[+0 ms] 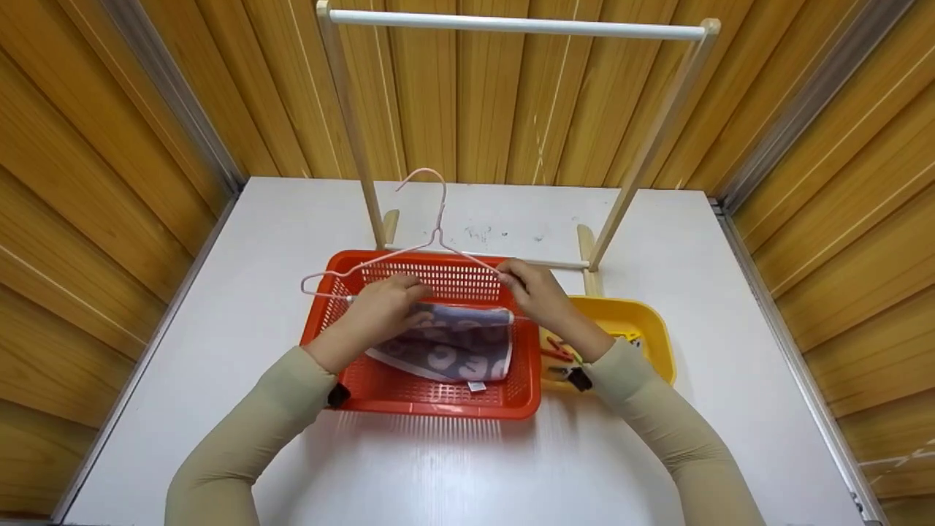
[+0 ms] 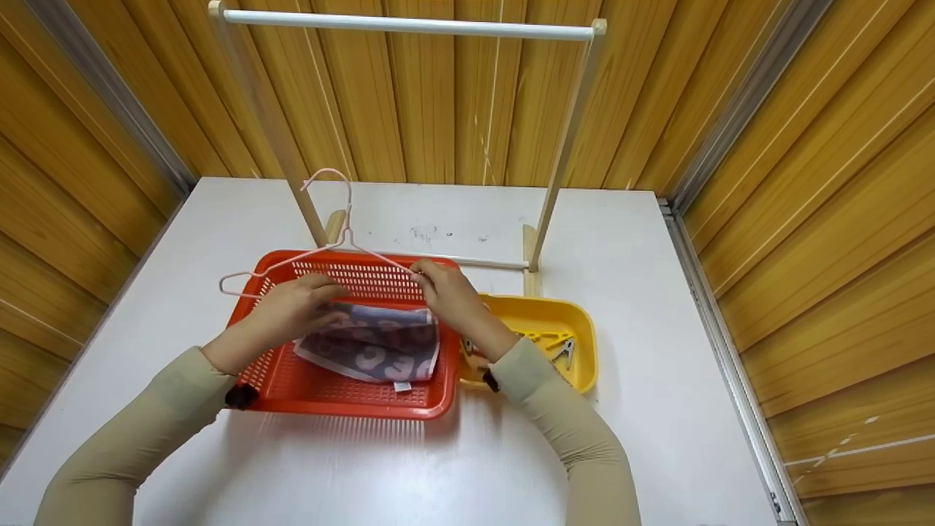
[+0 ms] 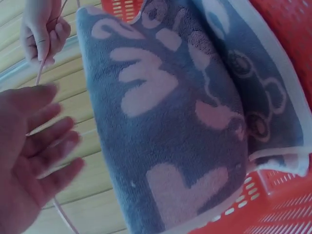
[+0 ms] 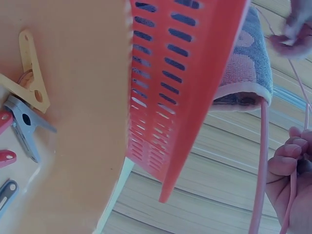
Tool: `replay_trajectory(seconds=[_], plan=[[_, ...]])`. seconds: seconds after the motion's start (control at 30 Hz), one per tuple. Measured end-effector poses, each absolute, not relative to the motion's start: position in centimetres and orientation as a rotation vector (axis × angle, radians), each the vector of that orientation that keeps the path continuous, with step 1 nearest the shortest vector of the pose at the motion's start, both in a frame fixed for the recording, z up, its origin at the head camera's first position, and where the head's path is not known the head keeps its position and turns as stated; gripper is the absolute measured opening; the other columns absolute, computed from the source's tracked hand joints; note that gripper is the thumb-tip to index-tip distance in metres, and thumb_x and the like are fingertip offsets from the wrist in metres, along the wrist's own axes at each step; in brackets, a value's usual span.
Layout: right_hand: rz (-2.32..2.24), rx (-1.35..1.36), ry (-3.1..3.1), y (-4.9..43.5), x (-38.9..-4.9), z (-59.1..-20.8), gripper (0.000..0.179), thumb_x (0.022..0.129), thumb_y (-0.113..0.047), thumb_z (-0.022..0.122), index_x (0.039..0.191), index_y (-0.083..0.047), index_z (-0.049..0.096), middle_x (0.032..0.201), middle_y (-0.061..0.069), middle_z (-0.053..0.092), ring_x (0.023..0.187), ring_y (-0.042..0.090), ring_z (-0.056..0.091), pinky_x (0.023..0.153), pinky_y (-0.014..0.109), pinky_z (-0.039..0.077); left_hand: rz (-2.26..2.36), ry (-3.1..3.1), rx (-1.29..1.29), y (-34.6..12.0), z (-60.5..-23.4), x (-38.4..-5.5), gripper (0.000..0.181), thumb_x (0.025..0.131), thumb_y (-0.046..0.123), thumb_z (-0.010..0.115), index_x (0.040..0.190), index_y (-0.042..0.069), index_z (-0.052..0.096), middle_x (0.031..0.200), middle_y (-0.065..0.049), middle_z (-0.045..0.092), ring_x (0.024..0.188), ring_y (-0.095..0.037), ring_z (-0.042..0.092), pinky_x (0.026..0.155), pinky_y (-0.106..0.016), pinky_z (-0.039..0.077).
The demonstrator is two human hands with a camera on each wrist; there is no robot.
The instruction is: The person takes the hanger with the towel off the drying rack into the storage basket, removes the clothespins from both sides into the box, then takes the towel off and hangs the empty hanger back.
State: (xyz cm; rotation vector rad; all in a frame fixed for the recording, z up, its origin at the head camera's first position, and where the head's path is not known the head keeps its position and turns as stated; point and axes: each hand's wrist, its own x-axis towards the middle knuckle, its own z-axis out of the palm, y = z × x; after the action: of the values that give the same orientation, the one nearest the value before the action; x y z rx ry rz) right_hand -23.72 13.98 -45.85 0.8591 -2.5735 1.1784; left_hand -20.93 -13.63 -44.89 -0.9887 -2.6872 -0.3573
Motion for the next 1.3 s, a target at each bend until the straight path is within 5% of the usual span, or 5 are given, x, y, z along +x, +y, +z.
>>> replay_trajectory(seconds=[0.63,0.93,1.3], plan=[[1.232,0.735,-2.582,14.7,-22.9,-45.8,0.015,0.102,-0.008,0.058,0.103,0.003,0.068,0.074,0.011,0.057,0.066,0.010,0.041,0.065,0.026,0.036,-0.341,-2.781,-0.957,-12.0,-44.2,-21.3,0.008,0.086,0.009,0.077,0.092,0.012,0.082,0.087,-0.008,0.074,0.082,-0.027,0.072,0.075,-0.044,0.061],[1.277,0.730,-2.541,15.0,-22.7,-45.9,0.014,0.102,-0.007,0.058,0.104,0.003,0.068,0.075,0.012,0.057,0.065,0.008,0.041,0.063,0.023,0.035,-0.576,-2.800,-0.886,-11.8,-43.1,-21.3,0.017,0.090,0.006,0.075,0.106,0.006,0.080,0.104,-0.013,0.077,0.098,-0.031,0.074,0.092,-0.048,0.061],[1.295,0.708,-2.563,15.5,-22.4,-46.2,0.016,0.102,-0.008,0.058,0.105,0.004,0.068,0.078,0.015,0.060,0.068,0.009,0.042,0.065,0.022,0.038,-0.914,-2.726,-0.825,-12.1,-40.8,-20.9,0.014,0.091,0.002,0.071,0.105,-0.001,0.074,0.102,-0.017,0.075,0.094,-0.031,0.069,0.088,-0.048,0.060]])
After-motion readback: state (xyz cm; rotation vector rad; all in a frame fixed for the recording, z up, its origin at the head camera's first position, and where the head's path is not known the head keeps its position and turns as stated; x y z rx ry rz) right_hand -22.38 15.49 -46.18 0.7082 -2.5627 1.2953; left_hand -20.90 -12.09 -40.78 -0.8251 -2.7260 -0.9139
